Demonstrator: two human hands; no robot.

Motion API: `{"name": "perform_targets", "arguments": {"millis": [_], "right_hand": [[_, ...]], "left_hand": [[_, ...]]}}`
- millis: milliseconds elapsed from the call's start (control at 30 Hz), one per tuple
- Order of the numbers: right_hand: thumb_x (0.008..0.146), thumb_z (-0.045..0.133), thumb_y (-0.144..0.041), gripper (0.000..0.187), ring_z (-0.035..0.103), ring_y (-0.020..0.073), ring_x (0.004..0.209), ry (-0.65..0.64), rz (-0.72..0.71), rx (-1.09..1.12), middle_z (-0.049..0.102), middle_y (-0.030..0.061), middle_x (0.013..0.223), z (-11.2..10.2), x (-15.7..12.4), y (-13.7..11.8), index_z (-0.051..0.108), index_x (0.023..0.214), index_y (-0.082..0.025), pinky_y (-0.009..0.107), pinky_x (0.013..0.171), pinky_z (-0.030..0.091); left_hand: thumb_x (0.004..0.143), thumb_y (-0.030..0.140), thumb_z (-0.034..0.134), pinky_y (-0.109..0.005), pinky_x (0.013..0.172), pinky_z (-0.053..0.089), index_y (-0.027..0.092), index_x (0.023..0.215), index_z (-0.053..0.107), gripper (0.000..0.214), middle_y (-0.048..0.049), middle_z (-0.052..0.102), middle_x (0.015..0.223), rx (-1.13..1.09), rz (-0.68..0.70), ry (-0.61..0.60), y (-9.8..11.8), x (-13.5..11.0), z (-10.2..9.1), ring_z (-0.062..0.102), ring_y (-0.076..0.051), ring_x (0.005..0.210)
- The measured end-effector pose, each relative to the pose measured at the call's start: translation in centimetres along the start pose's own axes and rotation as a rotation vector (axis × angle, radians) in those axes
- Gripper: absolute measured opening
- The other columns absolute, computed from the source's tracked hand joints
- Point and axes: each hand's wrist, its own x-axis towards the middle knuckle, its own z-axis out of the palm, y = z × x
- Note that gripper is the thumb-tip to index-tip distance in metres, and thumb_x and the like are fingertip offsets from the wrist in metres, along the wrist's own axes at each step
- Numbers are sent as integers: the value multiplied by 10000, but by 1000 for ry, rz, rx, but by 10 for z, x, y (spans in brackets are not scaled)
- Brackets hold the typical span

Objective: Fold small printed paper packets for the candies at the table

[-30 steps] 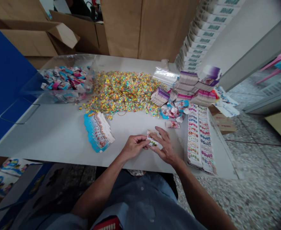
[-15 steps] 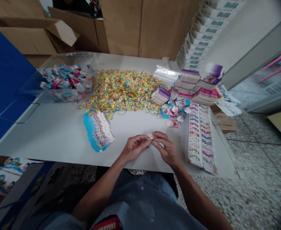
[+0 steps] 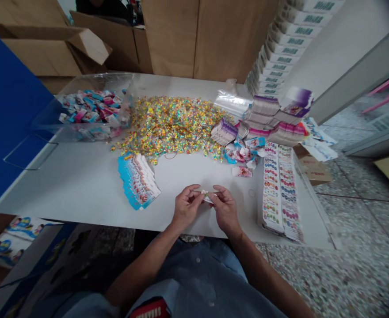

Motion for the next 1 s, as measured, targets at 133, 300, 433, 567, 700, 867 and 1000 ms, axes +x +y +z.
{"name": "perform_targets", "arguments": {"millis": [133, 300, 433, 567, 700, 867, 1000], "right_hand": [[830, 714, -532, 344, 582, 157, 584, 11, 19, -87, 693, 24, 734, 1, 2, 0, 698, 877, -191, 292, 548, 482], [876, 691, -484, 299, 565, 151, 543, 40, -169, -453, 604, -23, 569, -20, 3, -21, 739, 831, -192, 282, 582, 467], [883, 685, -462, 285, 603, 156, 559, 88, -195, -550, 646, -12, 595, -35, 4, -19, 770, 861, -191, 284, 621, 483], [901, 660, -453, 287, 639, 173, 643, 63, -193, -556, 679, 1, 650, -42, 7, -4, 786, 917, -196, 300, 701, 499], [916, 644, -431, 260, 641, 176, 688, 40, -241, -526, 684, 9, 719, -45, 10, 2, 782, 962, -215, 299, 706, 505], [922, 638, -434, 258, 620, 171, 669, 29, -259, -516, 659, 9, 700, -45, 11, -2, 777, 945, -218, 290, 670, 503], [916, 639, -481, 309, 640, 177, 660, 52, -206, -450, 684, 18, 706, -47, 14, -3, 763, 968, -203, 310, 681, 545]], "left_hand": [[788, 425, 796, -278, 747, 548, 164, 1191, 610, 515, 5, 738, 728, -20, -30, 40, -6, 3, 2, 689, -152, 682], [841, 473, 719, -282, 706, 547, 147, 1028, 693, 377, -26, 728, 744, 130, -80, -99, -10, 30, -4, 671, -158, 673], [933, 389, 596, -277, 762, 509, 178, 979, 728, 253, -71, 750, 943, 574, 196, -18, 5, 86, 2, 670, -173, 804], [934, 390, 603, -329, 863, 484, 197, 1063, 737, 268, -108, 758, 1007, 988, 197, -34, 20, 149, 35, 692, -252, 973], [881, 473, 665, -370, 853, 479, 159, 990, 751, 343, -182, 755, 999, 1134, 5, -3, 12, 189, 68, 695, -330, 1036], [826, 360, 721, -371, 830, 482, 166, 847, 748, 196, -160, 760, 969, 1065, -4, 1, -5, 198, 74, 705, -325, 1005], [868, 308, 650, -306, 807, 511, 190, 861, 728, 141, -86, 764, 995, 925, 72, -58, -3, 180, 56, 700, -244, 991]]}}
